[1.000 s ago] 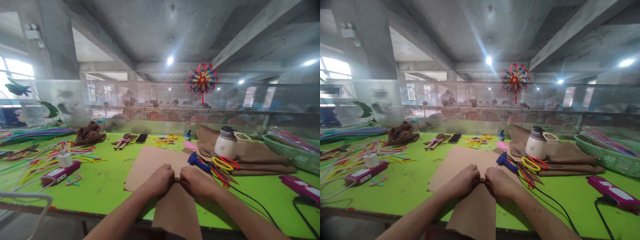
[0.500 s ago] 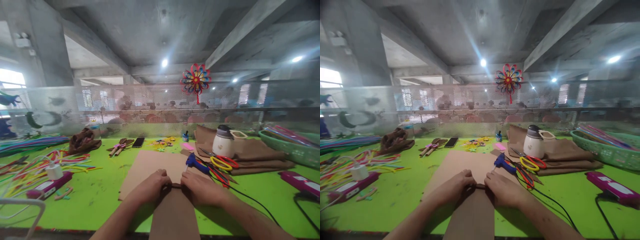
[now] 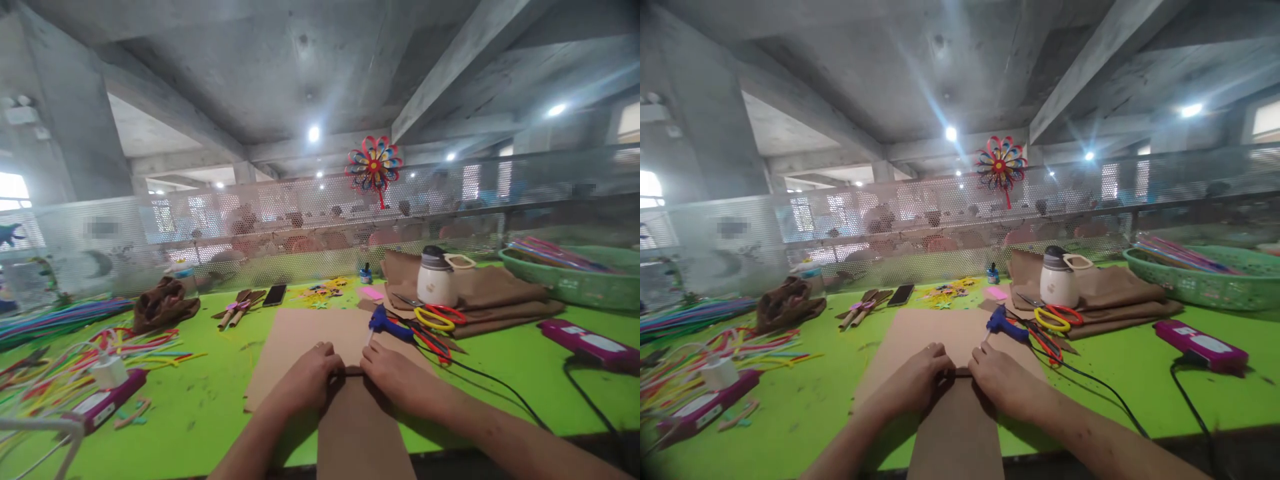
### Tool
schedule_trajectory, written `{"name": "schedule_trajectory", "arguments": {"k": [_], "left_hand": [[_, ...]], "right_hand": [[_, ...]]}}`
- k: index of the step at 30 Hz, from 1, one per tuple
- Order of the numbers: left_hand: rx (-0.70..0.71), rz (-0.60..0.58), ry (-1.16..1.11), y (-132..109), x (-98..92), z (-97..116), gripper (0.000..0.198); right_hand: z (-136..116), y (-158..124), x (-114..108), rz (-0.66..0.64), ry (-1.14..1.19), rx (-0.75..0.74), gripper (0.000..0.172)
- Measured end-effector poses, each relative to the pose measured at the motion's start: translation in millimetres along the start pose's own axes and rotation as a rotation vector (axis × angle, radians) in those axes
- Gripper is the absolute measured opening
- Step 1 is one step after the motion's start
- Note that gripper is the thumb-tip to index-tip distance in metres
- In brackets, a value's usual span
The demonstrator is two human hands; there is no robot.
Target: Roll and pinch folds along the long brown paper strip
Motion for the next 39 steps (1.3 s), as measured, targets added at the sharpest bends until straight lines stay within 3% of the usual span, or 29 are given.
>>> {"name": "schedule_trajectory", "arguments": {"k": [2, 4, 5, 9, 13, 18, 22, 25, 28, 32, 39], "left_hand": [[-0.017, -0.068, -0.088, 7, -2.9, -4, 0.022], [-0.073, -0.186, -0.255, 17, -1.3, -11, 0.040], [-0.115, -0.185, -0.327, 23, -4.9, -18, 0.044], [-0.009, -0.143, -0.403, 43, -17.1, -26, 0.040], [0.041, -0.155, -0.522, 38, -10.3, -32, 0.037], [-0.081, -0.169, -0.710, 30, 1.9, -36, 0.035], [-0.052, -0.162, -0.649, 36, 1.9, -28, 0.033], [-0.039, -0.154, -0.550, 37, -2.1, -25, 0.035], [-0.050, -0.147, -0.533, 36, -5.5, -23, 0.035], [0.028, -0.135, -0.533, 37, -7.3, -15, 0.032], [0.076, -0.135, -0.514, 39, -4.5, -9, 0.037]], "right_hand": [[2, 0, -5, -0.015, 0.013, 0.005, 0.023], [4, 3, -15, -0.018, 0.015, 0.009, 0.024], [4, 6, -21, -0.014, 0.019, 0.001, 0.025], [5, 25, -42, 0.109, 0.082, -0.017, 0.028], [6, 35, -36, 0.136, 0.072, -0.005, 0.026], [7, 28, -32, 0.170, 0.106, 0.014, 0.021], [22, 26, -36, 0.242, 0.302, 0.096, 0.021], [46, 25, -34, 0.303, 0.526, 0.246, 0.035], [64, 27, -18, 0.188, 0.800, 0.372, 0.051], [65, 30, -3, 0.010, 1.056, 0.393, 0.038], [68, 29, 11, 0.017, 1.184, 0.491, 0.035]]}}
Point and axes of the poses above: each hand's wrist, its own y-axis towards the middle knuckle, its own x-axis out of the palm, z = x × y, the point moved 9 cm from there along y, towards the middle knuckle, and after that the axes turned 7 degrees about x, right-handed, at the moved point
